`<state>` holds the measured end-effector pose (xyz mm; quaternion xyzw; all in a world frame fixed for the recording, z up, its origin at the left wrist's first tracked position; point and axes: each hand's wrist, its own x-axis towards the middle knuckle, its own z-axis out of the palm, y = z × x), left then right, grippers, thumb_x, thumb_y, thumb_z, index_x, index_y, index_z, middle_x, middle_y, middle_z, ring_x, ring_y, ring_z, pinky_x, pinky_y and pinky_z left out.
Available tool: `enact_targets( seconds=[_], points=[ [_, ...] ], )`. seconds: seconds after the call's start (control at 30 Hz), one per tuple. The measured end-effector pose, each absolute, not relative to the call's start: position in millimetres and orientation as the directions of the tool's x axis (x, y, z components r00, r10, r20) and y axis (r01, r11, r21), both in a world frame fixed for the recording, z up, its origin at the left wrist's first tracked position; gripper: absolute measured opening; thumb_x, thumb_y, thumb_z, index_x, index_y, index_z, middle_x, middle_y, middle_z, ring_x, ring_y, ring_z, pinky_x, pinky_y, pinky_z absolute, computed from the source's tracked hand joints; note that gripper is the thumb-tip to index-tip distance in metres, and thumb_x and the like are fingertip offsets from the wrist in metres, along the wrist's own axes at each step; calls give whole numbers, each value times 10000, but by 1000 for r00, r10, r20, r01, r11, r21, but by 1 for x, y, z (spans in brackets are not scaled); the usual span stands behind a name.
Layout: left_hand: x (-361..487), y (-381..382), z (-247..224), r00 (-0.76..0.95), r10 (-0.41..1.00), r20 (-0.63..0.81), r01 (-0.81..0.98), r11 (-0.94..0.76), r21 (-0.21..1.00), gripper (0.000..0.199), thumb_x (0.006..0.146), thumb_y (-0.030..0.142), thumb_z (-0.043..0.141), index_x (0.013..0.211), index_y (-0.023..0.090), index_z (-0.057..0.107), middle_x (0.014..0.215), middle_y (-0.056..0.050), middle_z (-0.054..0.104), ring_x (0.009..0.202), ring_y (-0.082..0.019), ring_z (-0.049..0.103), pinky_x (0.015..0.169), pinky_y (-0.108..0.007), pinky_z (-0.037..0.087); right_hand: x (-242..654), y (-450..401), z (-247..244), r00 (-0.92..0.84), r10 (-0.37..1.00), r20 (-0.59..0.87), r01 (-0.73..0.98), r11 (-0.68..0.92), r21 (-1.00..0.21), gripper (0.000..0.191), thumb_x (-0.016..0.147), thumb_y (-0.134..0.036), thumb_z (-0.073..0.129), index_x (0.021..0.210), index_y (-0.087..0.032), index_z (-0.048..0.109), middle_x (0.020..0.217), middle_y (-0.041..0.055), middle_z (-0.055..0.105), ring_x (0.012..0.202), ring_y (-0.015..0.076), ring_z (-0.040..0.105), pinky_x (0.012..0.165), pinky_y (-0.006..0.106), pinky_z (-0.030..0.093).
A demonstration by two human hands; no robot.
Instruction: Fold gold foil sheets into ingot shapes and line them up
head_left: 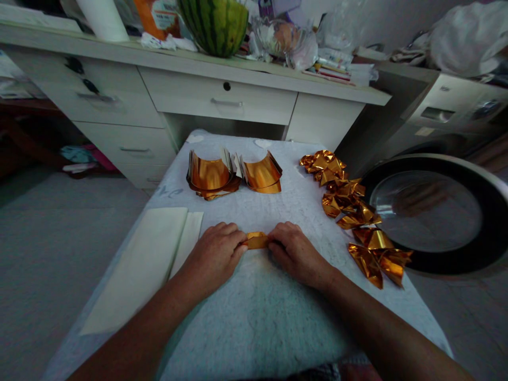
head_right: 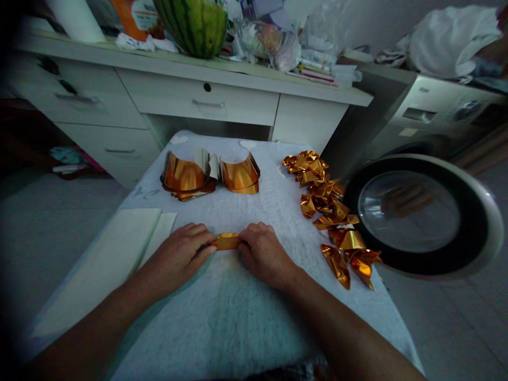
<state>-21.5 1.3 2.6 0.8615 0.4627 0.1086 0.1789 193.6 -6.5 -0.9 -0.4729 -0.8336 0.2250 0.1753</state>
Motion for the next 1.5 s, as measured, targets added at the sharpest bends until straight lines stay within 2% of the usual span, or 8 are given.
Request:
enact_targets(
  seconds=[0.33,0.47,0.6,0.7,0.9,1.13,1.3,1.5],
  points=[
    [-19,0,4,535,844,-45,771,-466,435,241,958,204,404,815,168,596,842,-54,588,853,-228,538,794,-380,410,188,-6,1,-406,914,11,782,353,-514,138,937,-167,531,885,-169,658,858,40,636,858,190,525,826,359,340],
    [-19,0,5,513,857,-44,784,-447,431,238,953,215,408,806,173,590,839,-55,601,852,-228,547,782,-370,412,186,-5,-1,-357,934,2,791,303,-532,102,921,-158,568,864,-173,651,860,34,651,866,189,544,829,356,331],
    [-18,-1,6,479,876,-58,807,-414,421,215,938,228,427,817,178,598,839,-58,614,860,-234,559,788,-371,421,184,-4,-3,-288,957,18,782,246,-573,19,895,-164,612,905,-180,609,784,3,635,808,175,538,803,337,330],
    [-17,-1,7,448,892,-62,826,-387,411,191,926,229,443,813,185,590,834,-56,620,862,-234,567,779,-365,421,183,-4,-4,-280,960,27,778,243,-579,29,894,-172,624,882,-183,600,760,-9,625,792,169,533,795,329,323],
    [-21,-1,5,422,905,-61,827,-357,434,161,926,251,463,806,201,559,812,-33,620,837,-220,574,745,-340,419,184,-3,-2,-310,950,24,782,269,-563,139,947,-198,565,834,-188,646,860,16,649,856,170,554,808,327,318],
    [-19,-1,4,432,898,-84,846,-372,382,287,979,244,371,843,189,618,858,-64,659,872,-234,601,812,-368,435,180,-2,-5,-261,965,19,840,236,-488,165,949,-243,559,822,-182,646,838,23,644,841,179,547,792,328,314],
    [-14,0,6,407,909,-91,879,-362,311,263,979,243,393,868,186,625,869,-68,677,858,-240,624,790,-368,439,177,-2,-5,-232,972,28,885,223,-409,189,937,-267,573,779,-181,634,798,22,645,789,175,538,759,323,305],
    [-14,0,5,399,913,-91,890,-361,278,222,975,234,423,884,191,621,877,-60,688,864,-234,632,791,-361,435,176,-1,-5,-223,974,27,896,216,-388,205,933,-294,588,763,-185,621,794,20,651,772,173,536,745,319,300]
  ],
)
